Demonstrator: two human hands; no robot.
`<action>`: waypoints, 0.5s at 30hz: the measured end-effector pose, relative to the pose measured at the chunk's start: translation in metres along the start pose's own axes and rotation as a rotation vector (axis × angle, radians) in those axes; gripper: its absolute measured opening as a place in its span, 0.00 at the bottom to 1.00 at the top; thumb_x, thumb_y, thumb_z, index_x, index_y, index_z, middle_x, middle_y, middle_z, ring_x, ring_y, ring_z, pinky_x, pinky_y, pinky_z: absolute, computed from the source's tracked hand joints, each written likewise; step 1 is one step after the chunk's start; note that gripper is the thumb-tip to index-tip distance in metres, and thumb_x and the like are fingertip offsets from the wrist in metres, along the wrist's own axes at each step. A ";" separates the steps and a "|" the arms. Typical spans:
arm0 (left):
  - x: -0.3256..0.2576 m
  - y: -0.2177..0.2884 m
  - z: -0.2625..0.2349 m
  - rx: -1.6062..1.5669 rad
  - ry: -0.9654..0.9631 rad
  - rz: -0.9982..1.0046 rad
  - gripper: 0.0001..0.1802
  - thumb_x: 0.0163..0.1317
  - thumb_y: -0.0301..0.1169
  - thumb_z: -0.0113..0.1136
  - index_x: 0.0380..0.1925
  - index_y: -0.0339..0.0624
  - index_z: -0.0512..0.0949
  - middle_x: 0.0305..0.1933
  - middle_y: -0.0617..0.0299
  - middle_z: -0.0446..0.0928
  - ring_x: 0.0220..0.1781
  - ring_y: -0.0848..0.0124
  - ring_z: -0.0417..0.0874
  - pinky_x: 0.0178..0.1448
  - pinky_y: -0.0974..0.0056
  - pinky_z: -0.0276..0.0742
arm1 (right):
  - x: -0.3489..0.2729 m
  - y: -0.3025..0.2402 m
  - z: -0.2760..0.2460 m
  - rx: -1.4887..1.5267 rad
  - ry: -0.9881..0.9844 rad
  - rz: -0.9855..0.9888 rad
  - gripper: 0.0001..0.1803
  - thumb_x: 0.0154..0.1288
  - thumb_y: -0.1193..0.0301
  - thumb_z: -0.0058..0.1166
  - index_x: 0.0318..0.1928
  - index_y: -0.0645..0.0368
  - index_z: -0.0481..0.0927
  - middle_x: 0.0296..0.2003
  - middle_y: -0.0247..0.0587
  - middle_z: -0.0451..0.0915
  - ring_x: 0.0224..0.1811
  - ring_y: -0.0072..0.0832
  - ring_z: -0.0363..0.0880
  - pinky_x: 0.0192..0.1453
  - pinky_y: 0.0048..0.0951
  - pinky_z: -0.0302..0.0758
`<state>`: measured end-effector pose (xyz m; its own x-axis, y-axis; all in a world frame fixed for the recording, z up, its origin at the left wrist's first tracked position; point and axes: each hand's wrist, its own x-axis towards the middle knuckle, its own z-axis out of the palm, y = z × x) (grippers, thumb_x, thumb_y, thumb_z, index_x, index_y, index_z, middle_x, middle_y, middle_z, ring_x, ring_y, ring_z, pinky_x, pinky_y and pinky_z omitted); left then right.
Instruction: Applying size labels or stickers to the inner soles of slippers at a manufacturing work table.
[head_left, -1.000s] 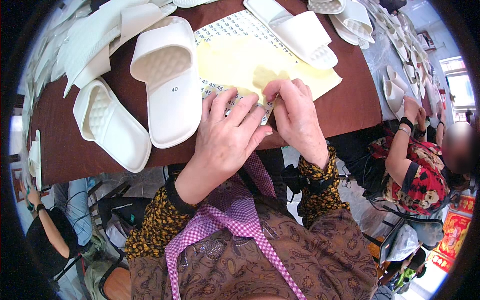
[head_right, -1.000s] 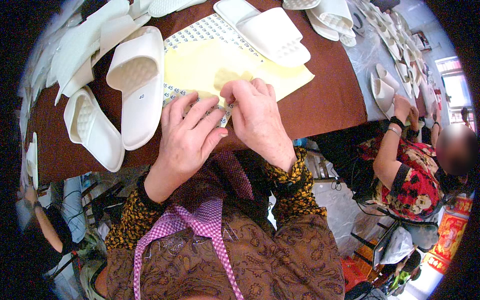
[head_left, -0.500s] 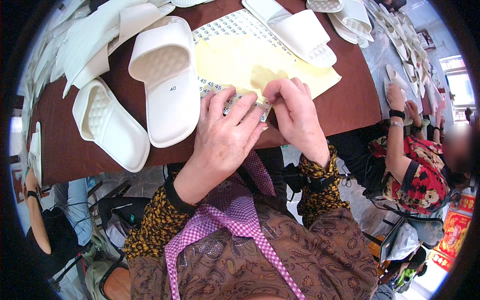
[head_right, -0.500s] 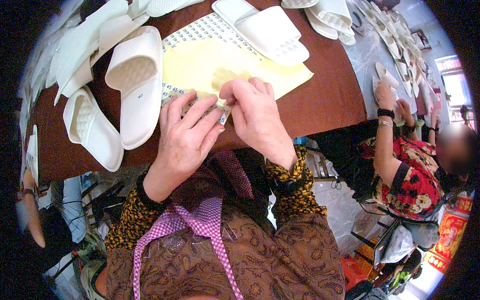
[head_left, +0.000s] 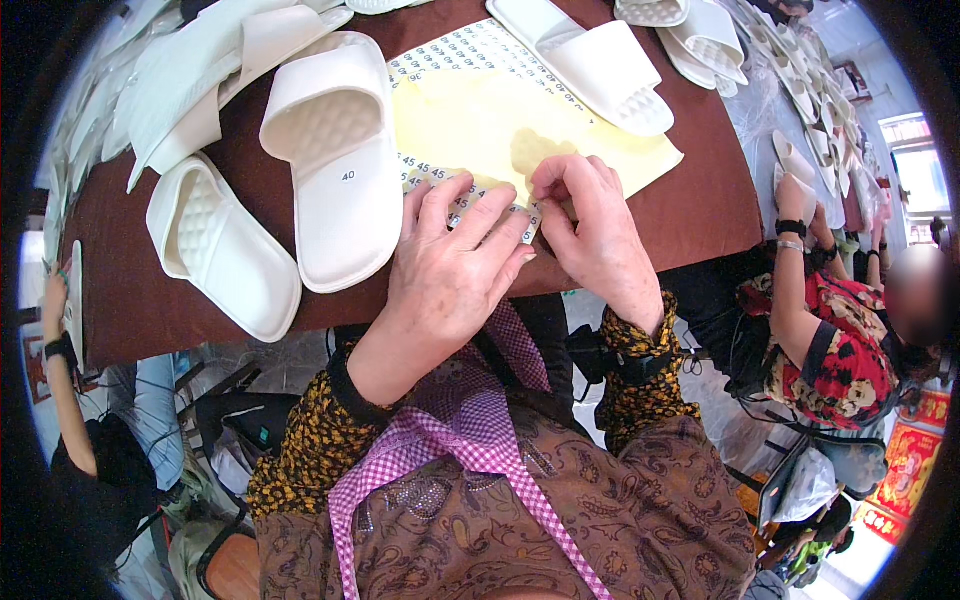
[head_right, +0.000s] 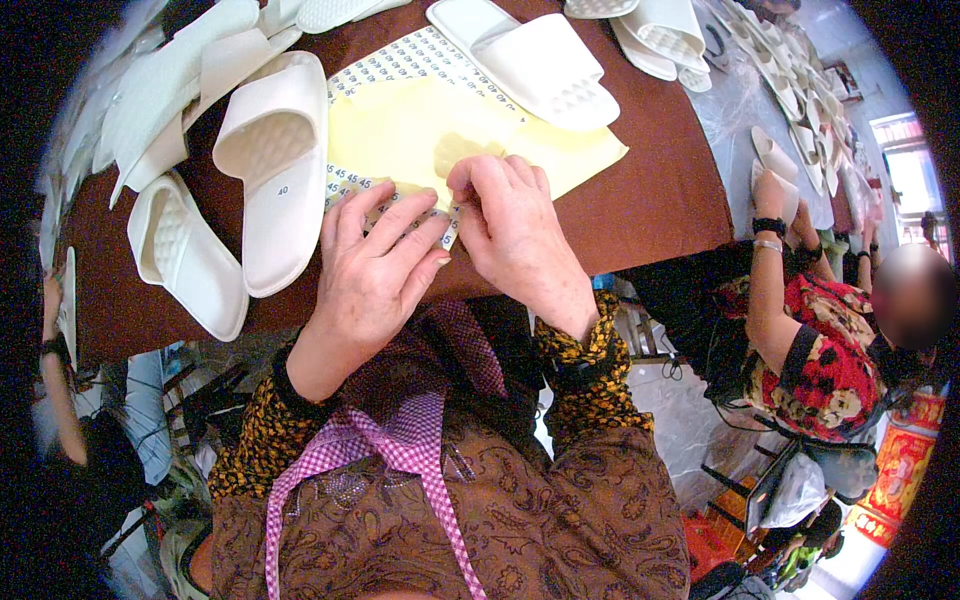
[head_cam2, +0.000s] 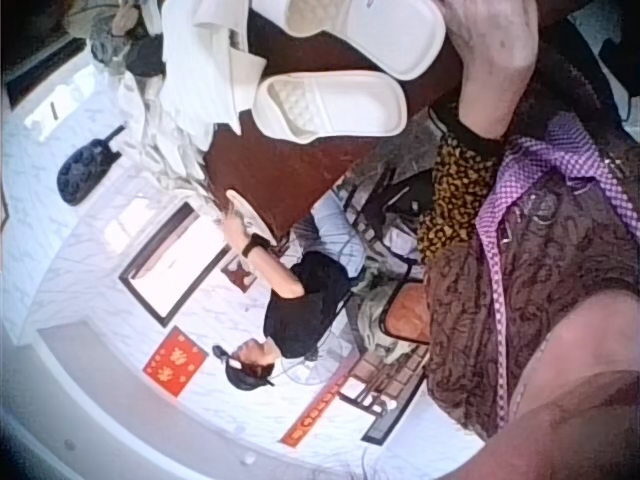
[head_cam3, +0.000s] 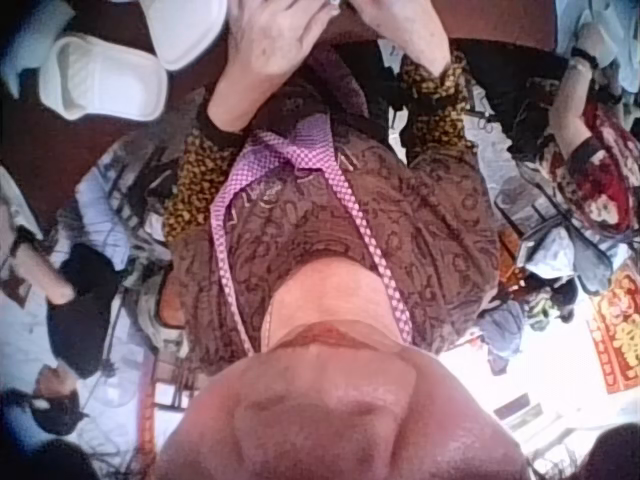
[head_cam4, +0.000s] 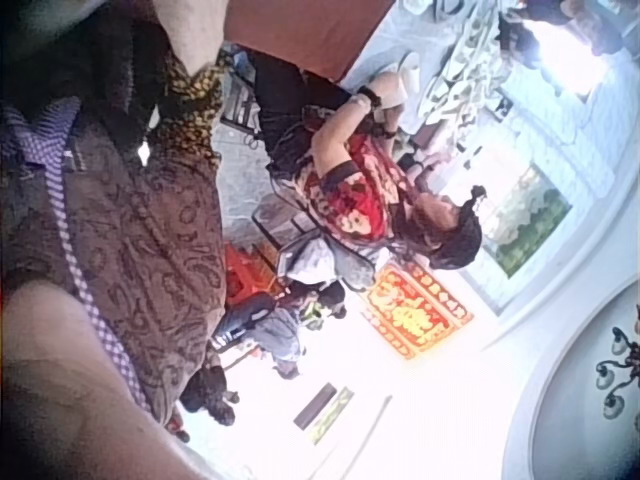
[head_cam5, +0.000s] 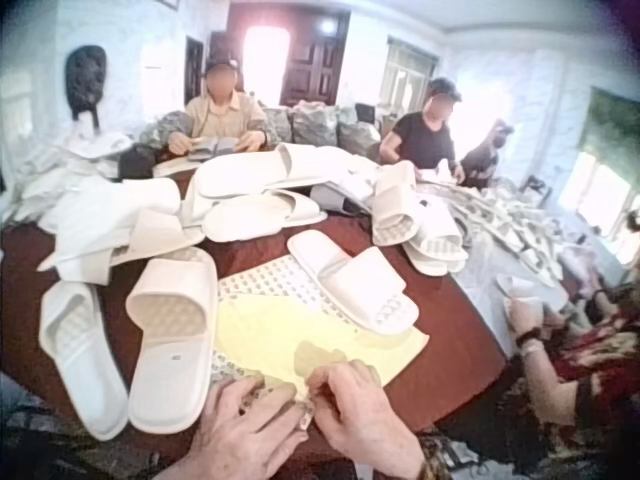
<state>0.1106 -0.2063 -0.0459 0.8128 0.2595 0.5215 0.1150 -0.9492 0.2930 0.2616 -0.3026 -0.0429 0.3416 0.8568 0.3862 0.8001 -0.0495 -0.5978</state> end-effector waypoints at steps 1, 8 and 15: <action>0.000 0.000 0.000 0.000 0.000 -0.001 0.15 0.51 0.34 0.65 0.40 0.42 0.80 0.52 0.62 0.74 0.56 0.56 0.68 0.60 0.48 0.64 | 0.000 0.001 0.001 0.000 -0.001 0.000 0.11 0.53 0.81 0.51 0.38 0.56 0.71 0.32 0.42 0.74 0.38 0.42 0.71 0.46 0.39 0.65; 0.000 0.000 -0.001 -0.009 -0.007 -0.007 0.16 0.51 0.34 0.65 0.41 0.43 0.80 0.52 0.62 0.74 0.56 0.55 0.68 0.60 0.48 0.64 | 0.000 0.002 0.005 -0.152 -0.007 -0.068 0.13 0.54 0.80 0.50 0.41 0.56 0.71 0.34 0.42 0.75 0.41 0.43 0.70 0.47 0.40 0.64; -0.001 -0.001 0.000 -0.022 -0.007 -0.004 0.16 0.52 0.34 0.65 0.41 0.43 0.80 0.53 0.62 0.73 0.56 0.55 0.68 0.61 0.48 0.63 | 0.000 0.002 0.004 -0.132 -0.014 -0.089 0.14 0.53 0.82 0.49 0.41 0.57 0.72 0.35 0.43 0.74 0.41 0.43 0.70 0.48 0.40 0.64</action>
<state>0.1095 -0.2057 -0.0462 0.8163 0.2621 0.5147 0.1056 -0.9438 0.3131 0.2614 -0.3012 -0.0471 0.2607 0.8678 0.4231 0.8852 -0.0399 -0.4635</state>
